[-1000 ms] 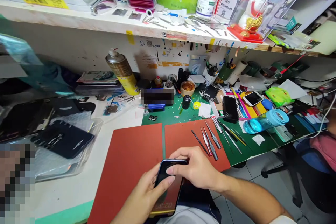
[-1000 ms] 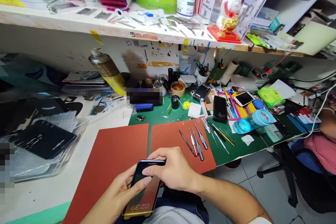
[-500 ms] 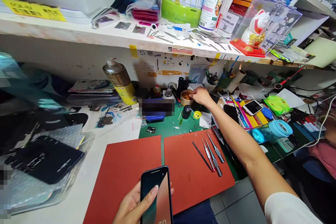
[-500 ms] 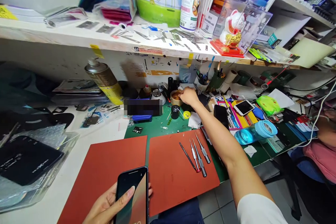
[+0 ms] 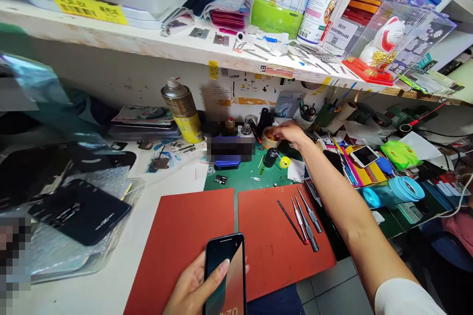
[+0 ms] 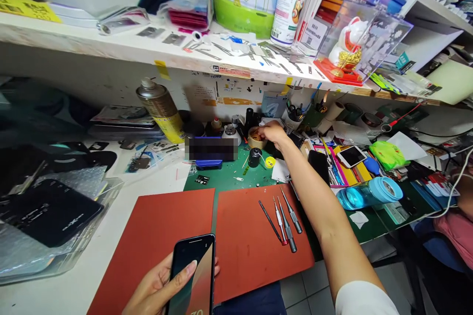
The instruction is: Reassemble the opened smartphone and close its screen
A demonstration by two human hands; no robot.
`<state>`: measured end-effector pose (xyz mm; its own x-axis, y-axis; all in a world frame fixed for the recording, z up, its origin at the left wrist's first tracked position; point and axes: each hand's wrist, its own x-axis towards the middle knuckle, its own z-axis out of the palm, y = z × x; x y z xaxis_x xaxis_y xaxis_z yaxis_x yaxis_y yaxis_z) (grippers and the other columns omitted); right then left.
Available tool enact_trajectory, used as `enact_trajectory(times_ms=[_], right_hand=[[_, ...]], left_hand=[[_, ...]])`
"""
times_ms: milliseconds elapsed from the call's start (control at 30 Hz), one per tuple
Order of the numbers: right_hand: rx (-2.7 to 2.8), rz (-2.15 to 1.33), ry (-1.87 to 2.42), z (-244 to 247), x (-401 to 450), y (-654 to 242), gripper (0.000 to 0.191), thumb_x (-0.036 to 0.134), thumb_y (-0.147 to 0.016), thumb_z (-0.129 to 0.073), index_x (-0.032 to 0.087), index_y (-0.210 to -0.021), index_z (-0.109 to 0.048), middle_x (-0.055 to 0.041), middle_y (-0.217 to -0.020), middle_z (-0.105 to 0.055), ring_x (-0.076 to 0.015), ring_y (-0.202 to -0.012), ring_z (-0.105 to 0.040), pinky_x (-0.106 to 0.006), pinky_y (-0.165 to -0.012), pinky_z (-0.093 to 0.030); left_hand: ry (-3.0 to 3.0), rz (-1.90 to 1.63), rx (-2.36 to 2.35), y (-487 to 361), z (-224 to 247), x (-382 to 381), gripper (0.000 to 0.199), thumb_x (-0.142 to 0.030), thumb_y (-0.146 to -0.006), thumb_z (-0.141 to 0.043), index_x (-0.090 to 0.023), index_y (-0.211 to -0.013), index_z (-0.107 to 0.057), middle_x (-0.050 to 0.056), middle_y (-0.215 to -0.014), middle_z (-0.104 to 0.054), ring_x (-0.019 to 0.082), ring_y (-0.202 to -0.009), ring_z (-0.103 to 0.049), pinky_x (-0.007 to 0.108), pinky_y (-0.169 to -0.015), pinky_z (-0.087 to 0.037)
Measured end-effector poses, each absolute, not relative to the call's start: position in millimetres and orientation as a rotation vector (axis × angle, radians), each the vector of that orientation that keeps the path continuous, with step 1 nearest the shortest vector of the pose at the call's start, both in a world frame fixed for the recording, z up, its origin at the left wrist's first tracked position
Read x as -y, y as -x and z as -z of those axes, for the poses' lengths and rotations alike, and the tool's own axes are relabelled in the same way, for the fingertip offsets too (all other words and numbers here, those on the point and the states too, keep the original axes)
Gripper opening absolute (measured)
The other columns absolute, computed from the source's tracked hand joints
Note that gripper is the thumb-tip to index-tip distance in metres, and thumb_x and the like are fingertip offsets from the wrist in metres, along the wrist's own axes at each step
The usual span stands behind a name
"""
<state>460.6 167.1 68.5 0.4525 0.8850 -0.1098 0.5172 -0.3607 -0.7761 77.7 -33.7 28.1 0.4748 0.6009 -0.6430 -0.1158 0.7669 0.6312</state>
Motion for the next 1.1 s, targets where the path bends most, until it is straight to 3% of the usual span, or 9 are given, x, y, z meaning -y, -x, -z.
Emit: enact_trajectory(times_ms=[167, 333, 467, 567, 667, 767, 900, 1033, 1100], right_hand=[[1.044, -0.816, 1.772, -83.7, -155.5, -461.3, 0.034, 0.036, -0.105, -0.07, 0.015, -0.132, -0.067, -0.0111, -0.127, -0.073, -0.0234, -0.108, -0.074, -0.042, -0.093, -0.064], [0.972, -0.833, 1.525, -115.3, -106.3, -448.5, 0.042, 0.029, -0.093, -0.076, 0.018, -0.133, -0.067, -0.0057, -0.1, -0.082, -0.0123, -0.068, -0.072, -0.026, -0.066, -0.057], [1.172, -1.125, 1.246, -130.9, -29.9, -407.5, 0.06, 0.036, -0.083, -0.085, 0.027, -0.139, -0.067, -0.0076, -0.12, -0.084, -0.0106, -0.05, -0.066, -0.03, -0.056, -0.057], [1.452, -1.417, 1.229, -128.1, 20.3, -359.7, 0.055, 0.04, -0.094, -0.077, 0.031, -0.147, -0.063, -0.0086, -0.131, -0.081, -0.0127, -0.054, -0.071, -0.031, -0.057, -0.061], [1.774, -1.41, 1.189, -118.3, 42.4, -318.0, 0.061, 0.037, -0.082, -0.092, 0.033, -0.136, -0.064, -0.0048, -0.132, -0.082, -0.012, -0.058, -0.071, -0.025, -0.055, -0.056], [1.963, -1.285, 1.149, -110.0, 46.0, -298.0, 0.062, 0.033, -0.073, -0.099, 0.032, -0.124, -0.063, -0.0025, -0.126, -0.084, -0.0208, -0.085, -0.083, -0.027, -0.071, -0.058], [1.985, -1.305, 1.201, -101.4, 50.1, -301.9, 0.06, 0.03, -0.074, -0.097, 0.032, -0.118, -0.057, -0.0042, -0.127, -0.084, -0.0302, -0.119, -0.08, -0.032, -0.09, -0.056], [1.788, -1.432, 1.386, -86.4, 65.6, -331.0, 0.051, 0.042, -0.078, -0.096, 0.03, -0.107, -0.057, -0.0027, -0.122, -0.085, -0.0251, -0.103, -0.079, -0.03, -0.082, -0.053], [1.606, -1.486, 1.49, -76.6, 78.6, -350.8, 0.033, 0.046, -0.09, -0.085, 0.027, -0.1, -0.061, 0.0009, -0.09, -0.086, -0.0201, -0.077, -0.075, -0.029, -0.073, -0.051]], left_hand=[[-0.581, -0.528, -1.02, -80.2, -35.1, 35.8, 0.064, -0.053, -0.067, -0.1, -0.02, -0.119, -0.083, 0.015, -0.132, -0.081, 0.043, -0.136, -0.068, 0.05, -0.113, -0.057], [-0.668, -0.548, -0.957, -80.4, -48.2, 38.3, 0.053, -0.053, -0.075, -0.095, -0.017, -0.112, -0.082, 0.016, -0.113, -0.085, 0.04, -0.109, -0.08, 0.048, -0.094, -0.065], [-0.769, -0.556, -0.91, -75.9, -52.0, 40.9, 0.051, -0.054, -0.084, -0.088, -0.018, -0.119, -0.08, 0.014, -0.117, -0.084, 0.035, -0.107, -0.08, 0.047, -0.099, -0.061], [-1.018, -0.544, -0.951, -72.6, -50.0, 45.7, 0.045, -0.052, -0.09, -0.081, -0.019, -0.12, -0.081, 0.013, -0.118, -0.083, 0.034, -0.114, -0.076, 0.044, -0.103, -0.058], [-1.386, -0.492, -1.084, -71.0, -49.6, 52.9, 0.042, -0.047, -0.091, -0.076, -0.022, -0.124, -0.083, 0.011, -0.109, -0.085, 0.033, -0.101, -0.076, 0.039, -0.09, -0.059], [-1.628, -0.501, -1.073, -72.0, -54.7, 60.1, 0.036, -0.043, -0.093, -0.07, -0.027, -0.122, -0.085, 0.009, -0.097, -0.085, 0.033, -0.09, -0.075, 0.034, -0.079, -0.058], [-1.675, -0.518, -1.049, -71.4, -65.1, 64.7, 0.037, -0.042, -0.095, -0.067, -0.029, -0.125, -0.084, 0.009, -0.105, -0.086, 0.032, -0.087, -0.075, 0.033, -0.077, -0.057], [-1.514, -0.506, -1.15, -59.6, -70.6, 60.3, 0.04, -0.051, -0.093, -0.072, -0.027, -0.123, -0.084, 0.006, -0.089, -0.083, 0.031, -0.085, -0.073, 0.035, -0.077, -0.058], [-1.303, -0.565, -1.092, -51.7, -70.8, 56.1, 0.039, -0.052, -0.094, -0.075, -0.024, -0.121, -0.083, 0.006, -0.093, -0.084, 0.031, -0.091, -0.076, 0.038, -0.087, -0.06]])
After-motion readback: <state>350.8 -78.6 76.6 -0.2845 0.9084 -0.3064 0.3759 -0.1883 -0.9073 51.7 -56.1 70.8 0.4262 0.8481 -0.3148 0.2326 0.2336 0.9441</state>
